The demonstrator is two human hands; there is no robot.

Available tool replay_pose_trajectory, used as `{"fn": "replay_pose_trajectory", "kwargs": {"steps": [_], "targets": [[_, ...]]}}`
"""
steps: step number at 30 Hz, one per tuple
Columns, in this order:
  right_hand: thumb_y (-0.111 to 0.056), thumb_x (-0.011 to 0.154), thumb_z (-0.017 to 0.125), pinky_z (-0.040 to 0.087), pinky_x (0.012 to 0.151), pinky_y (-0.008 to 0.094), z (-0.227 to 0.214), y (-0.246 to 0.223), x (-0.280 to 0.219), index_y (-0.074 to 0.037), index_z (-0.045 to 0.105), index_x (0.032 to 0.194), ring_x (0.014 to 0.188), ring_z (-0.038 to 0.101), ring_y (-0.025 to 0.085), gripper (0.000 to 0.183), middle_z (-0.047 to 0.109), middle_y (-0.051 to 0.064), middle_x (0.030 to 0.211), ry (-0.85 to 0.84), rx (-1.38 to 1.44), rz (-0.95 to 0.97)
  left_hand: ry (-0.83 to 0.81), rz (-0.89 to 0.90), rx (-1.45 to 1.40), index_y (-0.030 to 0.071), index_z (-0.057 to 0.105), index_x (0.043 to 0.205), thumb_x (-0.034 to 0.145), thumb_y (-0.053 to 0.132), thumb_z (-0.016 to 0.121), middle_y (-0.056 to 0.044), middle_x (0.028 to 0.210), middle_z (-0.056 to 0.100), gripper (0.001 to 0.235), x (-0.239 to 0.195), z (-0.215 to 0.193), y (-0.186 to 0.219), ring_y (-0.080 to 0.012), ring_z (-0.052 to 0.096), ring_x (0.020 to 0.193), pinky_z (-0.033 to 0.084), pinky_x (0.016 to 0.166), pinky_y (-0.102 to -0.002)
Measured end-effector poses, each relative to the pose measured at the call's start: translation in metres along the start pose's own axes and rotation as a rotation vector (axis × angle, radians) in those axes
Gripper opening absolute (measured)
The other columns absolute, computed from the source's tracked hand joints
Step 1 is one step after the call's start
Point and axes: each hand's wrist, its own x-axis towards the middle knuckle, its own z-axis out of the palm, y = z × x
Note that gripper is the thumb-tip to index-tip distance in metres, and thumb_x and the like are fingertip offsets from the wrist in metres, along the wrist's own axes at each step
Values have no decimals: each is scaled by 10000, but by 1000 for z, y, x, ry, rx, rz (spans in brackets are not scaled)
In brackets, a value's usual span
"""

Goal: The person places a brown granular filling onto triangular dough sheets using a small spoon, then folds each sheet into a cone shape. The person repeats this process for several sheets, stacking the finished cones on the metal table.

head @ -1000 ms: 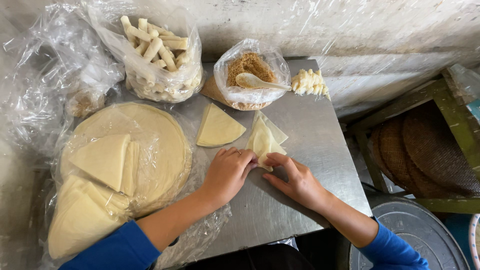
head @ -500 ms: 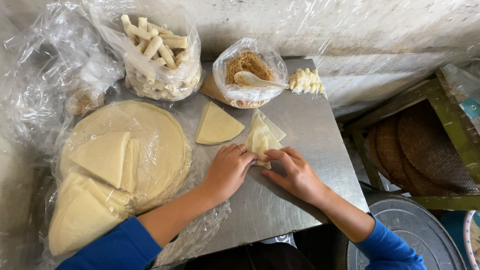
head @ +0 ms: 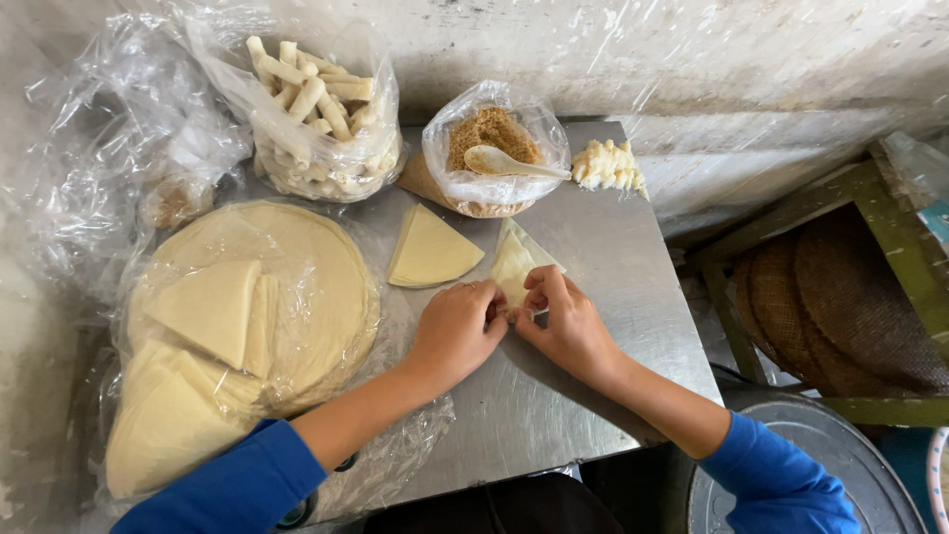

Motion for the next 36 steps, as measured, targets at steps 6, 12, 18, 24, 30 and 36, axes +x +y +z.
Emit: {"fn": "replay_pose_trajectory", "kwargs": {"steps": [6,12,18,24,30,36], "targets": [[-87,790,810,554,749,370,-3,9,2,2,586,1030,872,640,271,340,631,132,914,43,15,-88,42,-54,-101,-2,591,953,821,129,762,-115,823,686,253,0,-1,-2,-308,686,795,522,695,-427],[-51,873,763,550,805,371,-10,12,-8,-39,706,960,919,655,270,104,692,80,970,22,-16,-194,57,49,-60,26,705,877,854,155,775,-116,927,680,148,-6,-4,-7,-319,683,829,535,728,-422],[-102,821,797,548,826,383,-13,6,-10,-32,714,963,947,654,294,179,707,100,988,46,-71,-282,39,207,64,15,715,898,801,185,791,-129,921,653,210,-9,0,-15,-329,661,894,522,802,-419],[-78,833,794,534,799,388,-7,10,-4,-53,742,909,902,625,299,95,686,85,906,80,-115,-194,75,207,118,69,727,887,872,109,757,-91,880,670,52,-6,1,-17,-299,669,859,517,812,-420],[-104,763,851,510,698,398,-15,23,20,-20,679,877,805,603,296,223,637,118,870,-37,40,55,60,-84,-119,11,652,823,793,137,807,-114,842,665,202,7,-6,-13,-297,662,788,520,701,-412],[11,866,713,552,842,376,-8,16,-1,-32,695,999,956,657,282,141,709,94,992,54,-70,-310,134,223,125,98,698,858,873,155,750,-60,873,688,78,0,3,-24,-276,658,864,501,798,-413]]}}
